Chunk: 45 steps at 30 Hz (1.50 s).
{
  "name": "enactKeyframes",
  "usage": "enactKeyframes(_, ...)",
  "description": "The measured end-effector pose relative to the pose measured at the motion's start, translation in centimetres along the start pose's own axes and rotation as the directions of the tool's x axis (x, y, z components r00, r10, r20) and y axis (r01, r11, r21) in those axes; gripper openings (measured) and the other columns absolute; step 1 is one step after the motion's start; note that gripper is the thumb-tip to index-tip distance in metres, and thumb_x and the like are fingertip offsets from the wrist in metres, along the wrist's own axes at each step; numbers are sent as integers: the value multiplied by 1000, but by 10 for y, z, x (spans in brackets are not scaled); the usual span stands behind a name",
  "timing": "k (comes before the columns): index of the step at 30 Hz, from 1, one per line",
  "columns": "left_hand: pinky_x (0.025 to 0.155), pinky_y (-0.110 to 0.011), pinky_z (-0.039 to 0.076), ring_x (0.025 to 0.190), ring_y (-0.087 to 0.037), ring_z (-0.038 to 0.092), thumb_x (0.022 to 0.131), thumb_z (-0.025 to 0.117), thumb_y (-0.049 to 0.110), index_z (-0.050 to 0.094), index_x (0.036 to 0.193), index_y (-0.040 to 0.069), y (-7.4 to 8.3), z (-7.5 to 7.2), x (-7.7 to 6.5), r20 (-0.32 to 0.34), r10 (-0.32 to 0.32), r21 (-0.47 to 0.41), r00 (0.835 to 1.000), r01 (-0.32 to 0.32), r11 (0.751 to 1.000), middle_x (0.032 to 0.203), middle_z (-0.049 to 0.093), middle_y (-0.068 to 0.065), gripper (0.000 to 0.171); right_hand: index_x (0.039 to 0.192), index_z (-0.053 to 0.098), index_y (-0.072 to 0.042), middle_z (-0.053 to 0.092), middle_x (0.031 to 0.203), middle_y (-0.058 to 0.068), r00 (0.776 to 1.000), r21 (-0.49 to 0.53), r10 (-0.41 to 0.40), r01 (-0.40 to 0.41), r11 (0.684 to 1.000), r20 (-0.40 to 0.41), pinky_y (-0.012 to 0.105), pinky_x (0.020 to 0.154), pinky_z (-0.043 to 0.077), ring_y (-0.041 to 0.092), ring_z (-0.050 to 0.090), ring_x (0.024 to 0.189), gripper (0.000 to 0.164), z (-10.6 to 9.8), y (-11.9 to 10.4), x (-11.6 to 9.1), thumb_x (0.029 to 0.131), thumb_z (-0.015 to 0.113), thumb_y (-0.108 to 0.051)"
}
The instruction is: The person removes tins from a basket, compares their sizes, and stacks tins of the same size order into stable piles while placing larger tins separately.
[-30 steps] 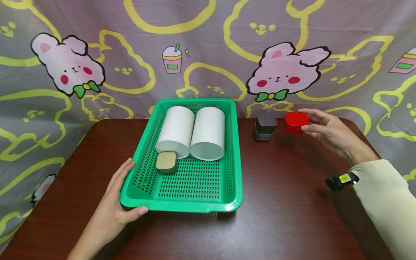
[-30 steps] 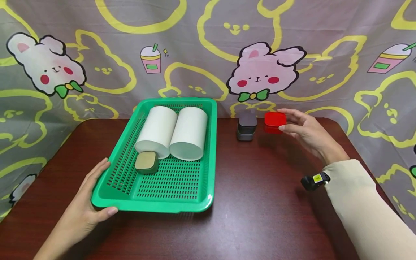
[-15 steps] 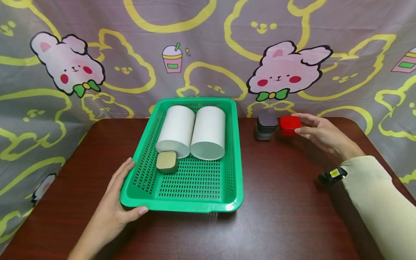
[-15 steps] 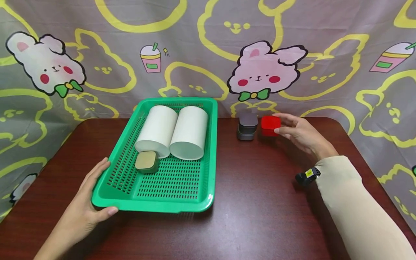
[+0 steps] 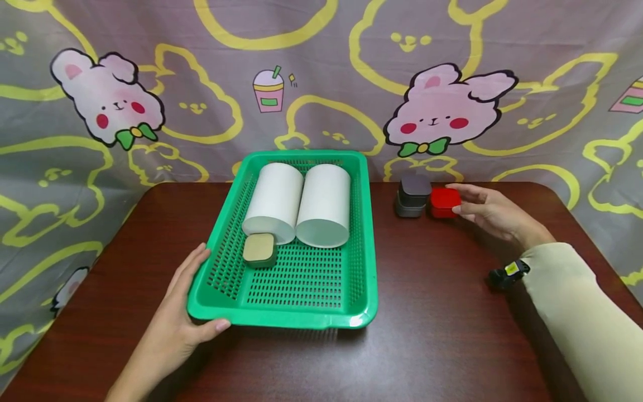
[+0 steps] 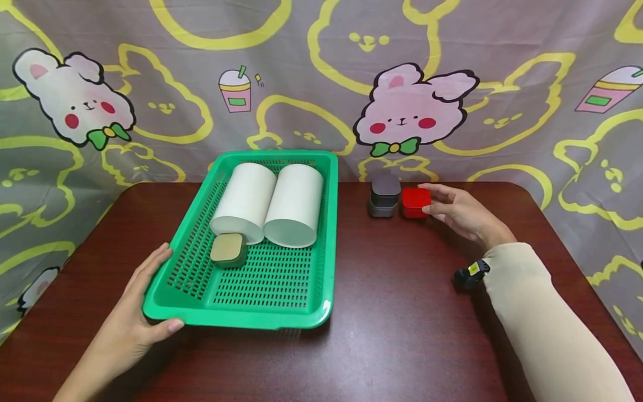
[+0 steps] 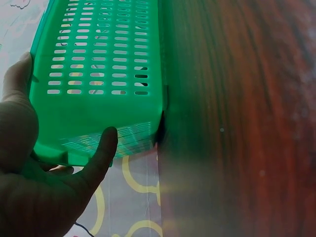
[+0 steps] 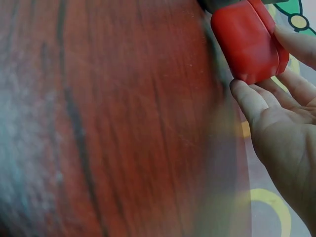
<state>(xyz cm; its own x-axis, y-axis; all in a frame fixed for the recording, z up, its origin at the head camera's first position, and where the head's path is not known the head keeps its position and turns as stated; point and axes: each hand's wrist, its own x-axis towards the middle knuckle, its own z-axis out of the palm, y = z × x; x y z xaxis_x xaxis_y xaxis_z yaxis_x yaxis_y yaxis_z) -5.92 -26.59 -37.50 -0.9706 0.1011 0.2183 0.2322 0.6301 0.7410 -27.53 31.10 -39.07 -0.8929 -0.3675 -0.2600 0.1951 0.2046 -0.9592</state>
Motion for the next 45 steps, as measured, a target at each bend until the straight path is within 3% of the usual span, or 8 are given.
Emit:
enactKeyframes(4,103,-3,22,151,-14,26,67,94,15,28,166,29,0,0,0,-6,10,-3,1000,-10,1000,173,20,-1,119,167,19,-9,55,137,-13,1000,38,7,-7,999,19,17,95,54,4,61,117,74,1,4,0,105,59,-7)
enactKeyframes(9,104,-2,22,150,-10,25,67,95,13,29,165,28,0,0,0,-8,15,-11,1000,-15,1000,173,21,-2,119,169,17,-15,39,147,-9,999,-18,46,-46,999,-4,15,97,52,8,48,126,77,2,3,-1,106,60,-12)
enactKeyframes(12,104,-2,22,150,-15,25,68,94,13,29,165,29,0,1,0,-4,8,-13,1000,-8,1000,173,20,-1,119,169,17,-16,35,150,-9,999,-13,47,-47,999,-8,14,97,52,9,45,127,77,1,3,-1,106,60,-13)
enactKeyframes(19,104,-2,22,150,-12,25,68,94,12,28,166,28,-1,1,0,-4,15,-24,1000,-15,1000,173,20,-2,119,168,16,-10,42,144,-11,1000,73,12,-12,997,7,16,96,53,4,54,120,76,-2,6,2,105,58,-5)
enactKeyframes(24,104,-2,22,150,-11,25,68,94,11,28,166,28,-2,1,0,-3,14,-27,1000,-14,1000,173,20,-1,119,168,19,-11,38,148,-9,999,39,21,-20,999,-33,15,95,53,6,51,120,76,-4,8,3,104,60,-6)
enactKeyframes(29,104,-2,22,150,-12,25,67,94,12,28,166,28,-1,1,1,-4,14,-22,1000,-14,1000,173,20,-2,119,168,19,-13,27,161,3,999,-11,31,-32,999,-39,14,95,52,7,47,124,75,-6,8,1,105,60,-9)
enactKeyframes(38,103,-2,22,149,-12,26,67,94,14,28,166,29,0,1,1,-3,9,-15,1000,-9,1000,173,20,-1,120,169,20,-16,28,159,0,998,-8,51,-51,999,-34,14,95,53,9,41,127,76,-9,9,-1,105,60,-9)
enactKeyframes(45,104,-1,23,150,-16,26,68,95,12,28,166,28,0,1,1,-3,6,-18,1000,-6,1000,173,20,-3,119,170,14,-16,20,166,6,1000,15,16,-16,1000,-19,15,96,52,6,46,127,79,-11,12,-1,105,59,-4)
